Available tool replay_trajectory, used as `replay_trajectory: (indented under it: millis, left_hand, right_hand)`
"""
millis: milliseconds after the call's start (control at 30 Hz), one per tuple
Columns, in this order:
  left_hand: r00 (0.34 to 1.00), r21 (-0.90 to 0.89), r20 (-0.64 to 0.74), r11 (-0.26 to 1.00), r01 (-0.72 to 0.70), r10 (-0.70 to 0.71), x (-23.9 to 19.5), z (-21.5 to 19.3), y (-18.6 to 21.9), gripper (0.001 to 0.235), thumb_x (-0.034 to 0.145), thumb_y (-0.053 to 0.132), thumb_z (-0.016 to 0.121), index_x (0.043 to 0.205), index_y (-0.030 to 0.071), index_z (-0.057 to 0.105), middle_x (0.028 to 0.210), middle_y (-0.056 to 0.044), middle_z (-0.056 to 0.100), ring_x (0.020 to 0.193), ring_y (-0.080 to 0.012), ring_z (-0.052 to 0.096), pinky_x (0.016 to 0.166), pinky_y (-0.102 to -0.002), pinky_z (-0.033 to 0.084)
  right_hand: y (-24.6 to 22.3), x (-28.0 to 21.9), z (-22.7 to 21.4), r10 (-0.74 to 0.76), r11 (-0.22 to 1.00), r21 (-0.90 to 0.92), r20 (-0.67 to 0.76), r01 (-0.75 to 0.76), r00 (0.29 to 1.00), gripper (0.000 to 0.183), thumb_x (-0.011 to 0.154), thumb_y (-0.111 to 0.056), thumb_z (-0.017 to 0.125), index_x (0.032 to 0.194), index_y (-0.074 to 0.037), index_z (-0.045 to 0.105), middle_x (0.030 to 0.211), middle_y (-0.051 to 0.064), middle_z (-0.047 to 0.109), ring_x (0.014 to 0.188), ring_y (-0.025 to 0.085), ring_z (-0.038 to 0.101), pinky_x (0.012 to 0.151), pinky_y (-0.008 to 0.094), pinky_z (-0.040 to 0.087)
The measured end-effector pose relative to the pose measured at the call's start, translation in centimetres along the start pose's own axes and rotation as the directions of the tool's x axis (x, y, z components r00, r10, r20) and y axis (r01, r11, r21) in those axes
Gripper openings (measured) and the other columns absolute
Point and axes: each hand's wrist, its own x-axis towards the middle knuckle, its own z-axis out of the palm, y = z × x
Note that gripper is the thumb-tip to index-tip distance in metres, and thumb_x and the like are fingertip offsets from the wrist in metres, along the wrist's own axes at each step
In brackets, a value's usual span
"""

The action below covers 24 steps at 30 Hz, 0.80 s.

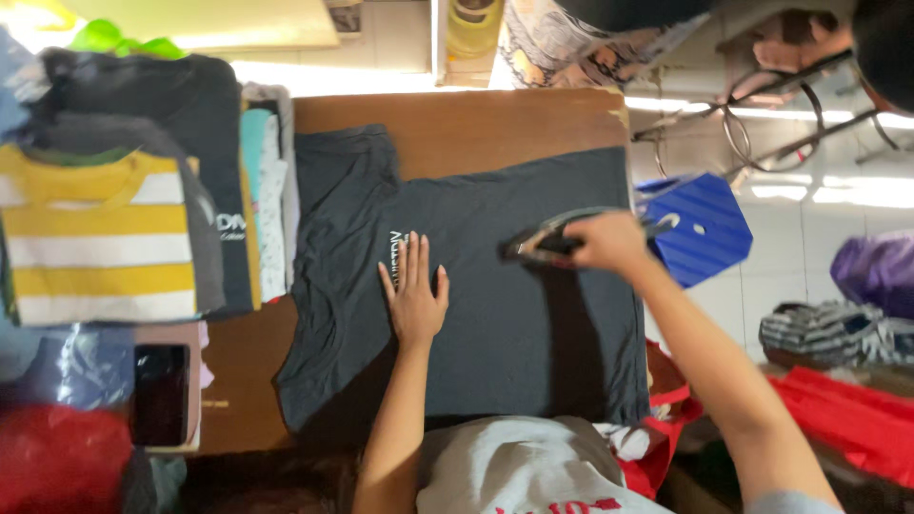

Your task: The person irons a dark gray t-shirt on a wooden table using a steam iron. They smooth the fabric with their hands, iron the front and back, and then fold the shirt into a neat rectangle.

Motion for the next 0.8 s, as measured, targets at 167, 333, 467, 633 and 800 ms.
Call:
replay_trajectory:
  millis: [167,333,467,633,800]
  left_hand:
    - [1.0,-0.005,-0.026,1.0,0.007,-0.007,-0.1,0.1,-0.2,0.064,0.103,0.039,0.05,0.16,0.013,0.037,0.168,-0.002,0.032,0.156,-0.0199,0.025,0.126,-0.055,0.015]
    - [0.999,-0.023,-0.035,0.999,0.04,-0.041,-0.2,-0.1,-0.2,0.071,0.104,0.04,0.048,0.161,0.001,0.028,0.17,-0.011,0.024,0.157,-0.0252,0.019,0.126,-0.054,0.014]
    - [0.996,0.037,-0.047,0.996,0.084,-0.082,-0.4,0.2,-0.4,0.071,0.106,0.033,0.043,0.16,-0.007,0.022,0.171,-0.019,0.02,0.159,-0.0309,0.017,0.129,-0.05,0.013]
    - [0.993,0.042,-0.056,0.994,0.105,-0.102,-0.4,0.7,-0.5,0.07,0.103,0.026,0.04,0.159,-0.012,0.02,0.169,-0.024,0.02,0.159,-0.0339,0.018,0.129,-0.05,0.013]
    - [0.99,0.022,-0.103,0.994,0.103,-0.1,-0.5,1.0,-0.6,0.071,0.103,0.026,0.042,0.158,-0.012,0.019,0.169,-0.025,0.02,0.159,-0.0354,0.018,0.129,-0.05,0.013]
  right_hand:
    - [-7.3,1.9,1.5,-0.153,0.985,0.061,-0.076,0.158,0.985,0.03,0.068,-0.032,0.074,0.095,-0.018,0.074,0.075,0.008,0.073,0.069,0.032,0.071,0.065,0.046,0.054]
    - [-8.7,9.6,1.2,0.215,0.976,0.027,-0.211,-0.214,0.954,0.021,0.083,-0.027,0.069,0.1,-0.021,0.078,0.078,0.014,0.073,0.071,0.036,0.071,0.065,0.049,0.054]
    - [-9.7,11.1,0.0,0.21,0.978,0.037,-0.087,-0.207,0.974,0.022,0.084,-0.031,0.069,0.101,-0.023,0.081,0.086,0.016,0.075,0.078,0.037,0.071,0.072,0.048,0.056]
    - [-11.9,9.9,0.7,-0.149,0.988,0.034,-0.046,0.151,0.988,0.033,0.07,-0.03,0.069,0.1,-0.021,0.08,0.088,0.014,0.076,0.08,0.036,0.073,0.069,0.048,0.056]
    - [-14.4,13.1,0.8,0.208,0.978,0.038,-0.119,-0.205,0.971,0.028,0.082,-0.027,0.066,0.106,-0.021,0.08,0.085,0.018,0.075,0.078,0.039,0.072,0.071,0.05,0.055]
